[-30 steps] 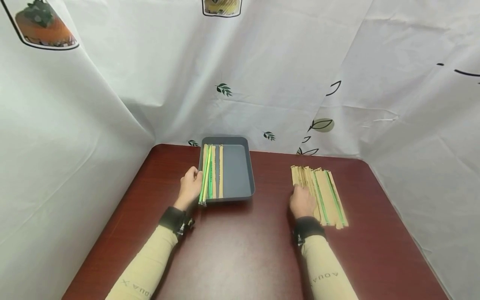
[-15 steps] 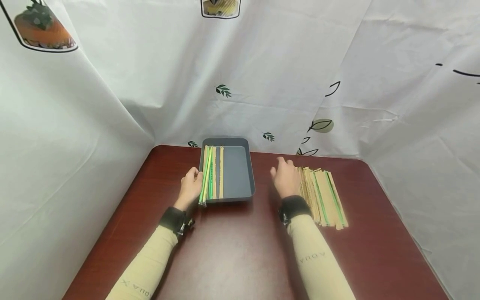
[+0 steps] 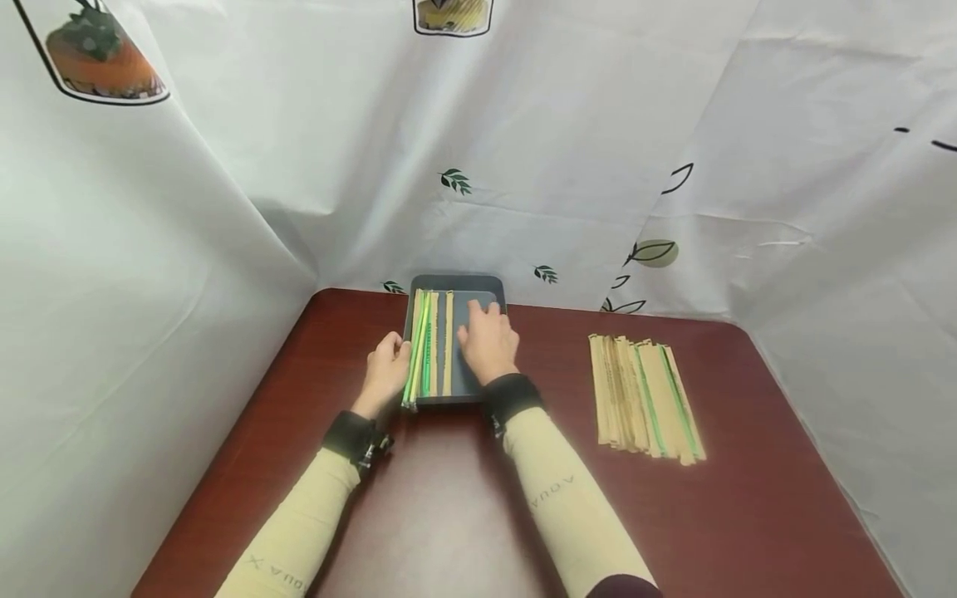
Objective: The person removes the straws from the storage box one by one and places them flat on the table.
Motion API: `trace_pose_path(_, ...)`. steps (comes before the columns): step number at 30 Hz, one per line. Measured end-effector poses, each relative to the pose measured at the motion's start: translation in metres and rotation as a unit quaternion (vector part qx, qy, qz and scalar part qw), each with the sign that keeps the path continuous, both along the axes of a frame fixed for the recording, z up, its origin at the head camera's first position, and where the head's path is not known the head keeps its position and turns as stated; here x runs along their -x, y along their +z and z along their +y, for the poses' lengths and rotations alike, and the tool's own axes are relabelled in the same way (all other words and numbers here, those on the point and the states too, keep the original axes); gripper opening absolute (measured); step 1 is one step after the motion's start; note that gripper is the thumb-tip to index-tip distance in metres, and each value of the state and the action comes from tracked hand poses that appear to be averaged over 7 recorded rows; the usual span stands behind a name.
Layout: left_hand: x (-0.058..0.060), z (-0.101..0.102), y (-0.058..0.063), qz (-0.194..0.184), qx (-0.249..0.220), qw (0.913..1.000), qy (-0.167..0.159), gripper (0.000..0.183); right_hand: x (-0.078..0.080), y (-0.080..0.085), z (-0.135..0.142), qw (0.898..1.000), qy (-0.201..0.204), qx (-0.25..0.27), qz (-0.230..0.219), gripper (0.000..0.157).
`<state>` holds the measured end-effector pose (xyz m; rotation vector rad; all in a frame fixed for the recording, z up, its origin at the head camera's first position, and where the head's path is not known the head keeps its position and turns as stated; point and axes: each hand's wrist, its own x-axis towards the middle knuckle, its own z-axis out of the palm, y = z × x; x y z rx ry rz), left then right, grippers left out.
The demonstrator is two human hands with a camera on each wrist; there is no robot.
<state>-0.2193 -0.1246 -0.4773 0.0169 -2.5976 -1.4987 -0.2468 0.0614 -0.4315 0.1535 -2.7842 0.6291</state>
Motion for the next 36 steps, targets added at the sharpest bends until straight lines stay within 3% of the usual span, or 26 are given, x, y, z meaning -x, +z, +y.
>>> trace_pose_path(4,-0.001,0.003,0.001,0.001,0.002,1.0000,0.003,0.025,-0.004,-0.009,-0.020,0.999,0.023,-0.019,-0.017,0.044)
trace_pose_path(11,-0.001,0.004,0.001,0.005,-0.002,1.0000,0.006,0.024,-0.007,-0.018,-0.037,0.998,0.027,-0.030,-0.046,0.044)
trace_pose_path(22,-0.001,0.000,-0.001,0.003,-0.007,0.9999,0.008,0.024,-0.009,-0.026,-0.046,0.996,0.043,-0.035,-0.070,0.029)
trace_pose_path(36,0.000,-0.005,-0.001,0.000,0.007,0.9999,0.009,0.025,-0.008,-0.026,-0.050,0.996,0.049,-0.028,-0.070,0.027)
